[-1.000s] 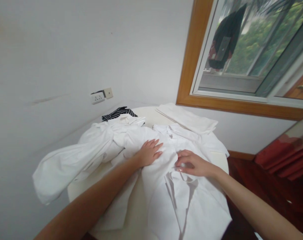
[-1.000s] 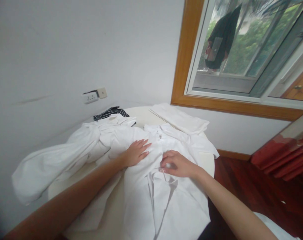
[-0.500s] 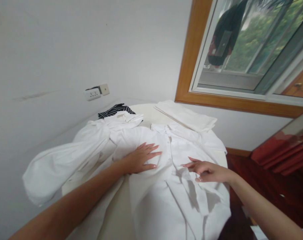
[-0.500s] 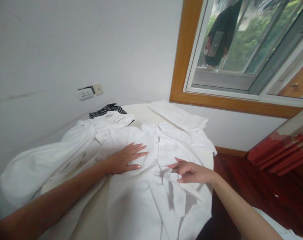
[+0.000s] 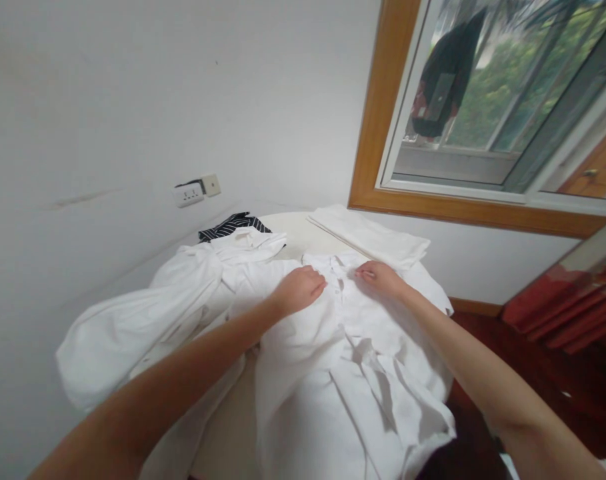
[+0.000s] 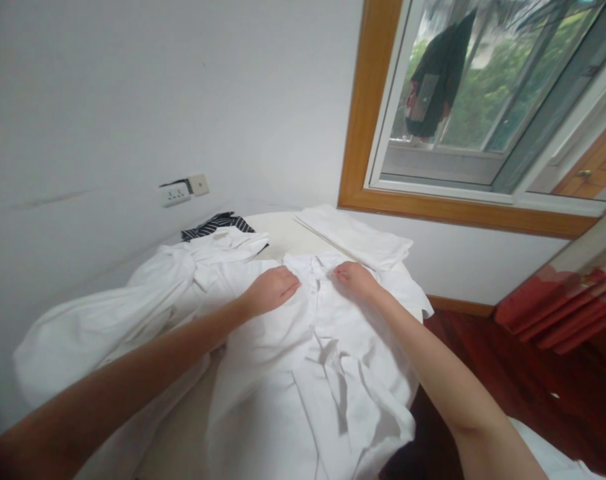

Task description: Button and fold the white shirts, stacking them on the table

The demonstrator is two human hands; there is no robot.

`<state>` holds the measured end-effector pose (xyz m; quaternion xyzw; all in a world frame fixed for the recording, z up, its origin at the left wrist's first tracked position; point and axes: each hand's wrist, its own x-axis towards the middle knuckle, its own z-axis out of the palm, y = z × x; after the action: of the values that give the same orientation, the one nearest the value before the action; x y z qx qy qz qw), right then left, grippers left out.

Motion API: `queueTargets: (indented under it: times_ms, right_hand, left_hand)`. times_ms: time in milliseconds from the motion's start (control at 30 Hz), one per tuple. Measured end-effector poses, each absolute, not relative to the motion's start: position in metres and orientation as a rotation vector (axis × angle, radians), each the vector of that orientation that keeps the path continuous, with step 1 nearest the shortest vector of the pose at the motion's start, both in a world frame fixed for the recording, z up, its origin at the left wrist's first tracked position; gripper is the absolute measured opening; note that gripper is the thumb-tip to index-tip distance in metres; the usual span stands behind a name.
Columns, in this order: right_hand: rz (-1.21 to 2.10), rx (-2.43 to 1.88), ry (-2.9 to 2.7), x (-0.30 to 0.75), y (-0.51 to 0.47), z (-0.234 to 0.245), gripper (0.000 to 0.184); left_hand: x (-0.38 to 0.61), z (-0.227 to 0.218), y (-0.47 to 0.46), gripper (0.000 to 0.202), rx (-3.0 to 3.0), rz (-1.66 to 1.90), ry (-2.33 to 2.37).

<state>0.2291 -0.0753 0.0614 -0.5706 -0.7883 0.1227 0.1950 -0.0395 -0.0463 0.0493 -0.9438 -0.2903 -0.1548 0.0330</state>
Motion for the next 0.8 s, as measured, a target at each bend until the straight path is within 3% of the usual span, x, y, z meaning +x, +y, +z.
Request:
queueTargets:
  times_ms: [100,200,500,800]
  right_hand:
    - [0.074,-1.679,-2.349,0.207,-0.056,0.040,0.031]
    - [-0.022,-1.720,-2.350,0.195,-0.062,0.018,0.045]
    - [0.145,-1.565,-2.515,0.210,-0.097,0.012,0.062]
    - [-0.035,-1.681,-2.276,0.199,-0.050,0.056,0.037]
  left_hand:
    - [-0.013,0.039,-0.020,0.034,-2.821,-0.511,-1.034]
    - [-0.006,0.016,-0.004,0.041,-2.759,-0.486,-1.227]
    - [-0.018,0.002,-0.005,0.053,-2.767,-0.457,-1.397]
    - [-0.012,0.033,0.020,0.038,-2.635,-0.510,-1.353]
